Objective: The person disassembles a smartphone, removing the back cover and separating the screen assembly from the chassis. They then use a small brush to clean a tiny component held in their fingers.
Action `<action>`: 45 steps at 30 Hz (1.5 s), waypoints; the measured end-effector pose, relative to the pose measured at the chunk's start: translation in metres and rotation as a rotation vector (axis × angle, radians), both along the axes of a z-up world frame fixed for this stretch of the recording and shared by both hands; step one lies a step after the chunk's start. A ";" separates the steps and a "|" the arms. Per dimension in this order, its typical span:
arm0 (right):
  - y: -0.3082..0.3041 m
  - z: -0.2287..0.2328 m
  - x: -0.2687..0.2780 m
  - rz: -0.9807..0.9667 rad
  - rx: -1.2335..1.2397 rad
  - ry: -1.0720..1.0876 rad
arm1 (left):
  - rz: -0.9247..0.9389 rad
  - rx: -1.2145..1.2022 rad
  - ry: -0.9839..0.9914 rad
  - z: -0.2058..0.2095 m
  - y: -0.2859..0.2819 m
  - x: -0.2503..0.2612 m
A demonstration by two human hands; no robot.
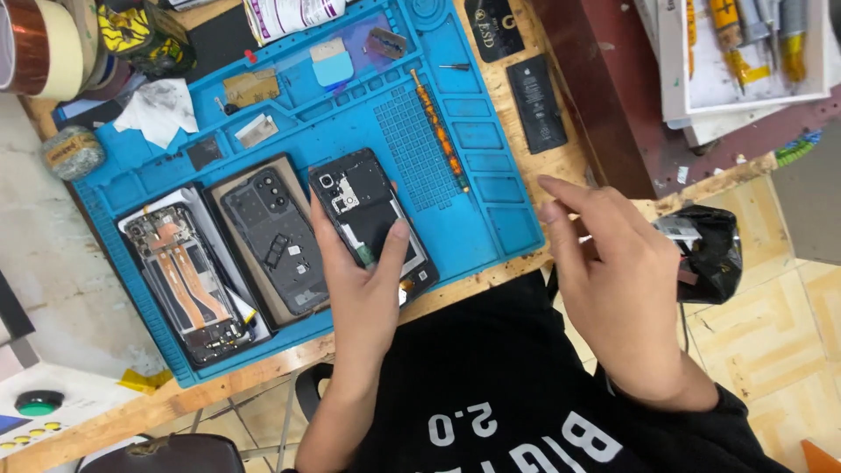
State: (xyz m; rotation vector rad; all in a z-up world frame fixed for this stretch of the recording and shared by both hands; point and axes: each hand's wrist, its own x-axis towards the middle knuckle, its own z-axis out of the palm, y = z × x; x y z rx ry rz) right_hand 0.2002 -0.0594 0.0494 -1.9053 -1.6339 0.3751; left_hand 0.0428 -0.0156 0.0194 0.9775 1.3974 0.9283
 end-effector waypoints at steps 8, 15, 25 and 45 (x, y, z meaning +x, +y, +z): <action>0.018 0.041 0.080 -0.163 0.321 -0.379 | -0.184 0.140 0.274 0.011 0.005 -0.004; 0.077 0.017 0.095 -0.078 -0.039 -0.491 | -0.370 0.311 0.611 0.004 -0.015 -0.004; 0.092 -0.016 0.051 0.168 0.001 -0.286 | -0.347 0.429 0.681 -0.008 -0.042 -0.017; 0.090 -0.067 -0.069 0.613 0.291 0.660 | -0.226 0.539 1.128 -0.016 -0.044 -0.006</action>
